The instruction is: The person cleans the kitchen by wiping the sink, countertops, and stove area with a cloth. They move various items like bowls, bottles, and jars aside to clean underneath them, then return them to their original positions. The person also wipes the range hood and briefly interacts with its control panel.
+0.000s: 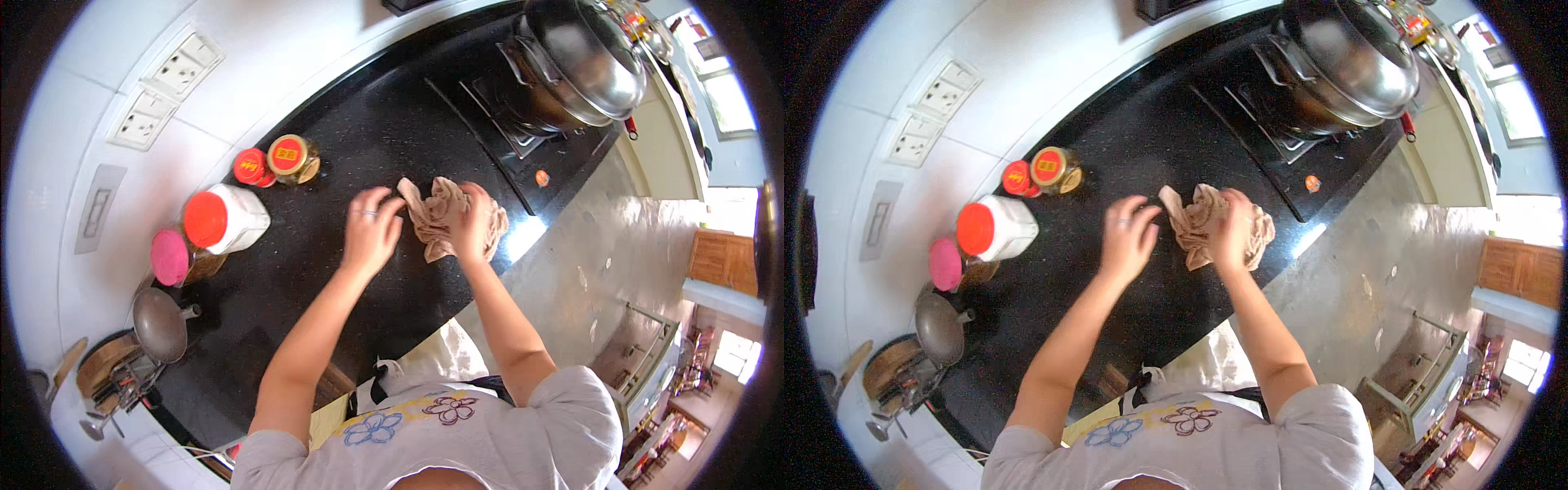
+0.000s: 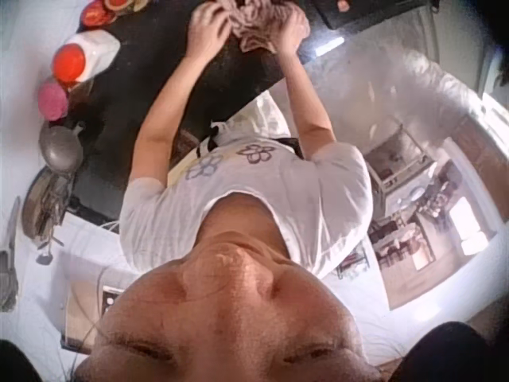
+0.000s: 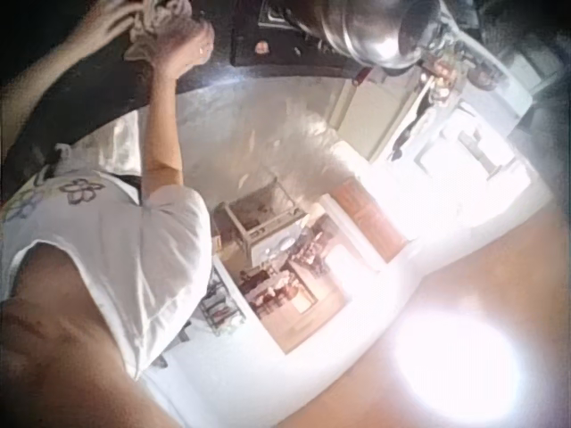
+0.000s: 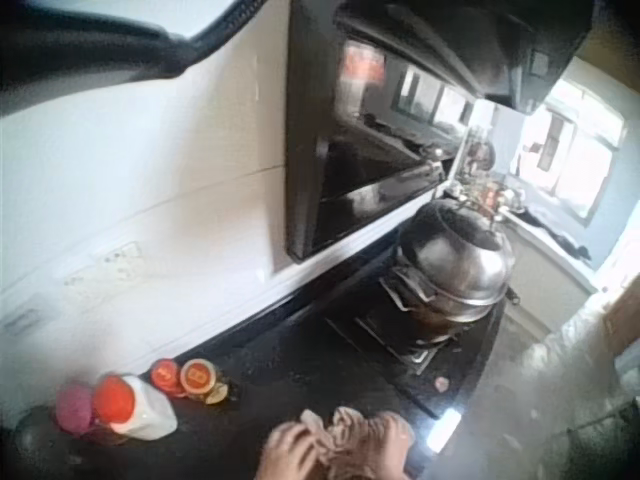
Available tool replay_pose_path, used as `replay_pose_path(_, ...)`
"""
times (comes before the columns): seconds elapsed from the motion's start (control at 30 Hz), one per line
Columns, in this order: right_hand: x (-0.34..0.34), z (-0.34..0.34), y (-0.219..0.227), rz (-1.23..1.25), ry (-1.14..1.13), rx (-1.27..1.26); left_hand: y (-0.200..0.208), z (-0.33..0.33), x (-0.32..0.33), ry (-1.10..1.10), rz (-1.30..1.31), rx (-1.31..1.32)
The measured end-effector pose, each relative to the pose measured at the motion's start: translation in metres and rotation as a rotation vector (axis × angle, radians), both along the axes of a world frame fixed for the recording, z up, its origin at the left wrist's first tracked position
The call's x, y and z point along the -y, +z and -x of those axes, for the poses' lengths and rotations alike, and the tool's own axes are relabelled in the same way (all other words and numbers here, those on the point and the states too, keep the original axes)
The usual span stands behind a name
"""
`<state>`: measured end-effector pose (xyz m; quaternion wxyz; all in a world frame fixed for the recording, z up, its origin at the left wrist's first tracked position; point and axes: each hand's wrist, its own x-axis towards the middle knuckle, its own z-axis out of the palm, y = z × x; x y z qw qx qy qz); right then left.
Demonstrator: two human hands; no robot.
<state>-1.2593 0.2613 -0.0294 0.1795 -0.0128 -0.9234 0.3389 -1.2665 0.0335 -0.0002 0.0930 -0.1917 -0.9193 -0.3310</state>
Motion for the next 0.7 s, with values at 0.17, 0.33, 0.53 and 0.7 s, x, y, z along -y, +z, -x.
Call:
replay_pose_path(0.17,-0.071,-0.043,-0.012,-0.2,-0.105,0.255,-0.038,-0.002,-0.106,-0.213,0.097,0.089)
replay_pose_path(0.33,-0.081,-0.048,0.01,0.055,-0.366,0.143,-0.039,0.016,-0.091,-0.063,0.071,0.311)
replay_pose_path(0.53,-0.058,-0.063,-0.014,-0.368,-0.041,0.325,-0.047,0.002,-0.075,-0.051,0.388,0.111)
replay_pose_path(0.7,-0.017,0.005,-0.02,-0.458,0.05,0.521,-0.079,0.059,-0.075,0.022,0.477,-0.001)
